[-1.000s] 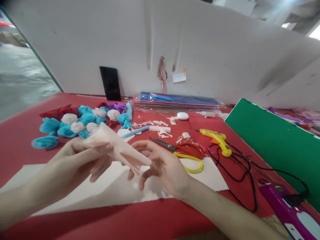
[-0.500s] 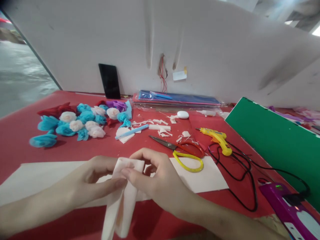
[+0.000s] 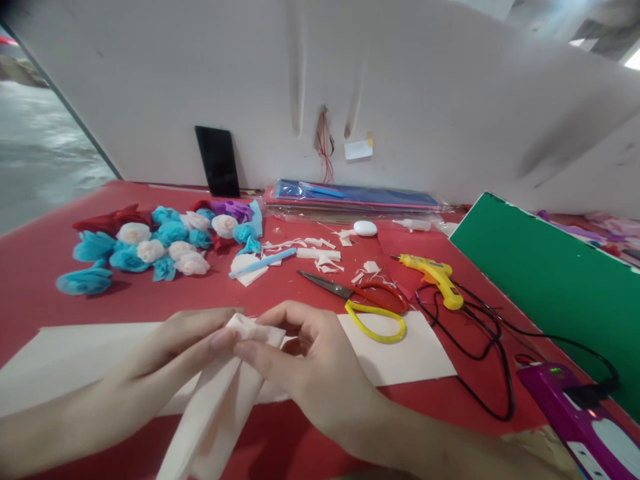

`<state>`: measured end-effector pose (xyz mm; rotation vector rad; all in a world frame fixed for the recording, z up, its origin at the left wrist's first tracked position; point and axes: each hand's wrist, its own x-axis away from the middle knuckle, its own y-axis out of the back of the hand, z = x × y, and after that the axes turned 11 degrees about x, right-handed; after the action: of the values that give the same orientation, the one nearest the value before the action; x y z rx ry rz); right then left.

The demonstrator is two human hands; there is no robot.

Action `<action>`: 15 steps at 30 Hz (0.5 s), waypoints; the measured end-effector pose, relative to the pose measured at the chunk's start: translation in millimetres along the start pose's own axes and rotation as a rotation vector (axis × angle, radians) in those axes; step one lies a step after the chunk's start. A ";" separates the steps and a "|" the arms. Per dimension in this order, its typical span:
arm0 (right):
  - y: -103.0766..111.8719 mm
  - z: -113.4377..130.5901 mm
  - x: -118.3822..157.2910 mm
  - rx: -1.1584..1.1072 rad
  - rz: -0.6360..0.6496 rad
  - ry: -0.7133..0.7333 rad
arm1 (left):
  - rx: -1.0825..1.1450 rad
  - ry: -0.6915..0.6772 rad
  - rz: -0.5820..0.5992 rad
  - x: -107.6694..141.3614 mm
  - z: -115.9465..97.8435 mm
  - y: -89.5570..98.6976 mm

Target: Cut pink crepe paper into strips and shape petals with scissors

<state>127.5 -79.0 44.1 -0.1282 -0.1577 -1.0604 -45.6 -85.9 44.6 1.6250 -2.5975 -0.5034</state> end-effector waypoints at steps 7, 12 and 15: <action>-1.6 -3.7 0.9 0.020 0.060 0.011 | -0.007 -0.115 0.023 -1.3 7.0 -0.2; -1.3 -4.4 0.5 0.024 0.077 0.015 | 0.032 -0.083 0.061 -1.9 9.4 0.4; -1.4 -4.9 0.0 0.063 0.080 0.024 | 0.087 -0.010 0.070 -1.4 10.9 0.1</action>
<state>126.6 -80.5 39.4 -0.0642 -0.1626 -0.9756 -47.3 -81.8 34.5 1.5521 -2.7084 -0.4006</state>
